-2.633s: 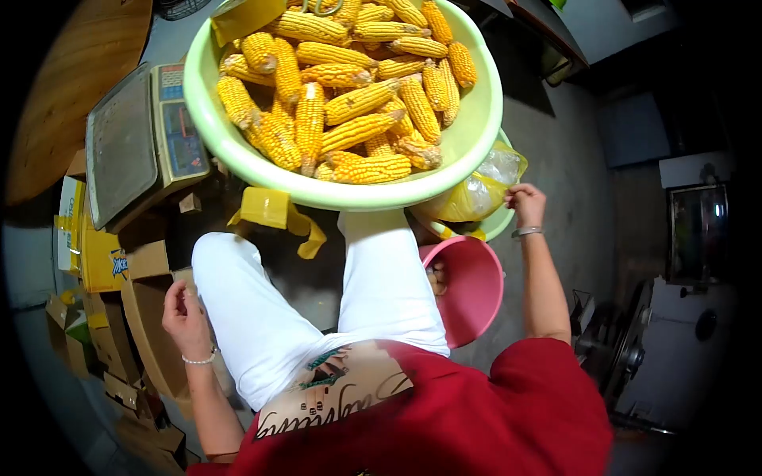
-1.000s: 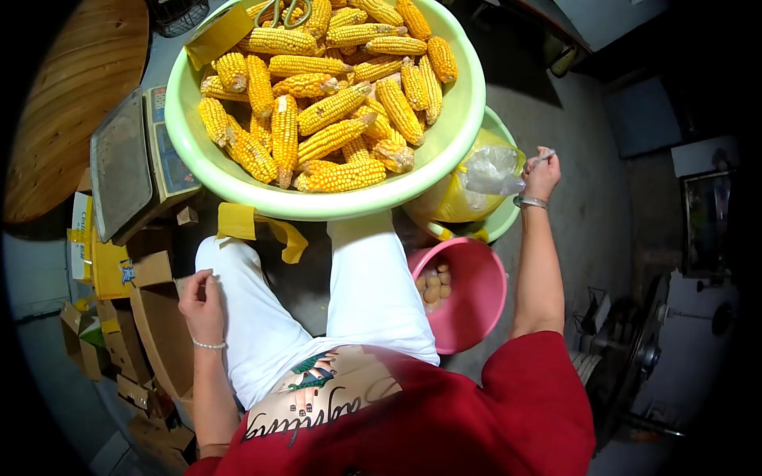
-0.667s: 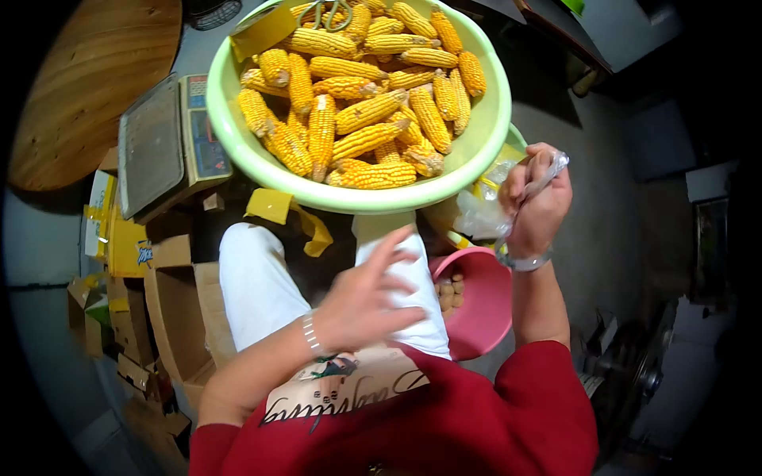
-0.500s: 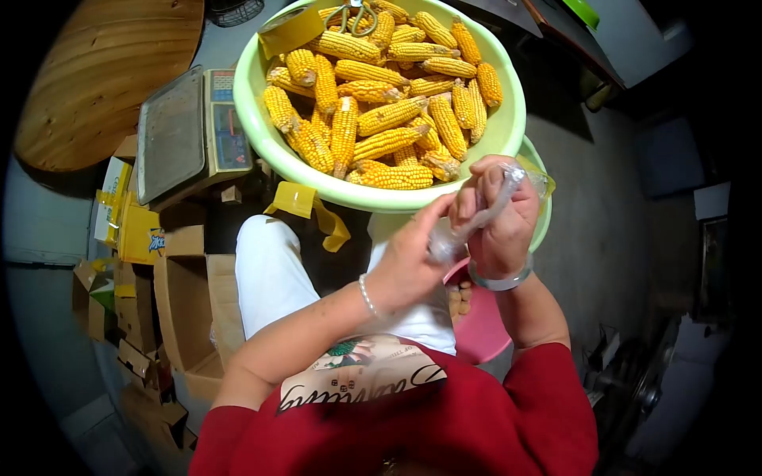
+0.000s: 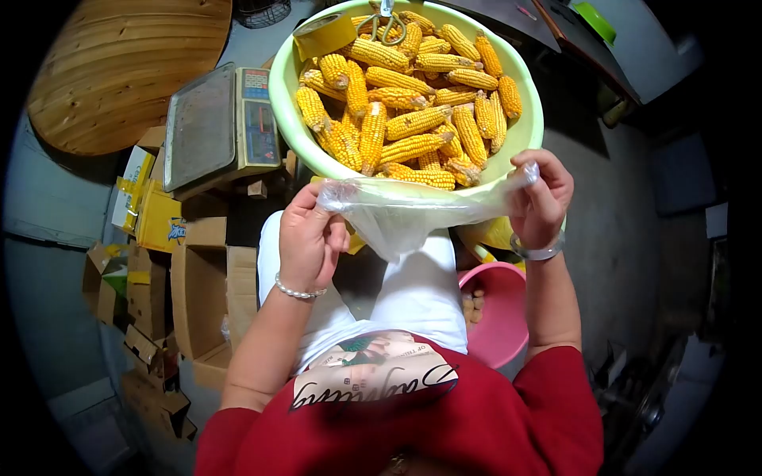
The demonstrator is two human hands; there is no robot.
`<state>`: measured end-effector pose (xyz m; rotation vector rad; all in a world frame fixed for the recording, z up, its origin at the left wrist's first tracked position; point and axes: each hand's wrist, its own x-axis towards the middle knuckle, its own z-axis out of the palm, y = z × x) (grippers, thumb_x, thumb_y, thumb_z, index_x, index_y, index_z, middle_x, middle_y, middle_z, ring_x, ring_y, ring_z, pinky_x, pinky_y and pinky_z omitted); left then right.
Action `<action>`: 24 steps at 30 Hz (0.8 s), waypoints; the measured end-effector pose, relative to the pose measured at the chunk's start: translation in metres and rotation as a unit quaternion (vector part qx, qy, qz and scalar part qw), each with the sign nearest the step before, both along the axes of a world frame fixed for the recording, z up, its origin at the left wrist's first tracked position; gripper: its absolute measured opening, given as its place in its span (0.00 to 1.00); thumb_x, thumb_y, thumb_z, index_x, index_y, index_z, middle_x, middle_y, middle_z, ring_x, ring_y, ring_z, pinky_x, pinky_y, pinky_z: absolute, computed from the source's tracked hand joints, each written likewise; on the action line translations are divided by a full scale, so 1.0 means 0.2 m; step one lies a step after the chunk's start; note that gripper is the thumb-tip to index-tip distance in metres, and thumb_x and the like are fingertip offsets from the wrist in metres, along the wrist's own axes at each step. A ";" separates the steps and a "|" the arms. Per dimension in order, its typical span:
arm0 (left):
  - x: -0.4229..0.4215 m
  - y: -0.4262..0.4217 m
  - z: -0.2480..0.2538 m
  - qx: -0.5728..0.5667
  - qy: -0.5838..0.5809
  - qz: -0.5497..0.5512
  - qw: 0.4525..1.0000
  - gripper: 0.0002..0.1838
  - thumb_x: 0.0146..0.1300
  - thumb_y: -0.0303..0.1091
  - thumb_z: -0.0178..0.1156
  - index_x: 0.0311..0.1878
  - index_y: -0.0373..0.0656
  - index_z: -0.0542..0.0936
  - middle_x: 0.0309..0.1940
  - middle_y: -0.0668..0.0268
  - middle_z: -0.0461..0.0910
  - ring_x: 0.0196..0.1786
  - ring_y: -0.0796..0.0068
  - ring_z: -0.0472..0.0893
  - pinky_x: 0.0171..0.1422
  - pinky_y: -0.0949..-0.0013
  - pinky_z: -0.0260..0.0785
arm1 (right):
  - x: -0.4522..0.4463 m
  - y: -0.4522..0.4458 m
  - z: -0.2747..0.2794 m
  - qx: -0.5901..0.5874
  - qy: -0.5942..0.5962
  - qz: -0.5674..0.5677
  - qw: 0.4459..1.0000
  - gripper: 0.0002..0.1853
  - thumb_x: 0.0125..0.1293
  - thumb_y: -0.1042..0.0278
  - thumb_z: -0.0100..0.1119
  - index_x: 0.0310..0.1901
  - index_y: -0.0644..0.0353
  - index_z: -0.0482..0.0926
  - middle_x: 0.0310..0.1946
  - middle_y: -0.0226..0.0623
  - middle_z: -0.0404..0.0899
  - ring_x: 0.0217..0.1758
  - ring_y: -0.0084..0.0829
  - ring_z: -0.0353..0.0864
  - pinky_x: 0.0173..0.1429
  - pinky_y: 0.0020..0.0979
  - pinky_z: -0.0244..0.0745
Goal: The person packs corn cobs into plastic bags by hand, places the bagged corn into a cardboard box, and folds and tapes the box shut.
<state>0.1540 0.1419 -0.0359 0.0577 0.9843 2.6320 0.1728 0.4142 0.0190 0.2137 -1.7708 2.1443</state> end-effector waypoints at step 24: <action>0.13 0.04 0.12 -0.391 0.247 0.046 0.886 0.08 0.45 0.21 0.64 0.26 0.40 0.73 0.27 0.68 0.71 0.29 0.80 0.71 0.34 0.79 0.63 | -0.02 -0.31 -0.12 0.464 0.064 -0.021 0.883 0.18 0.45 0.85 0.51 0.41 0.61 0.76 0.31 0.46 0.77 0.33 0.44 0.78 0.37 0.36 0.74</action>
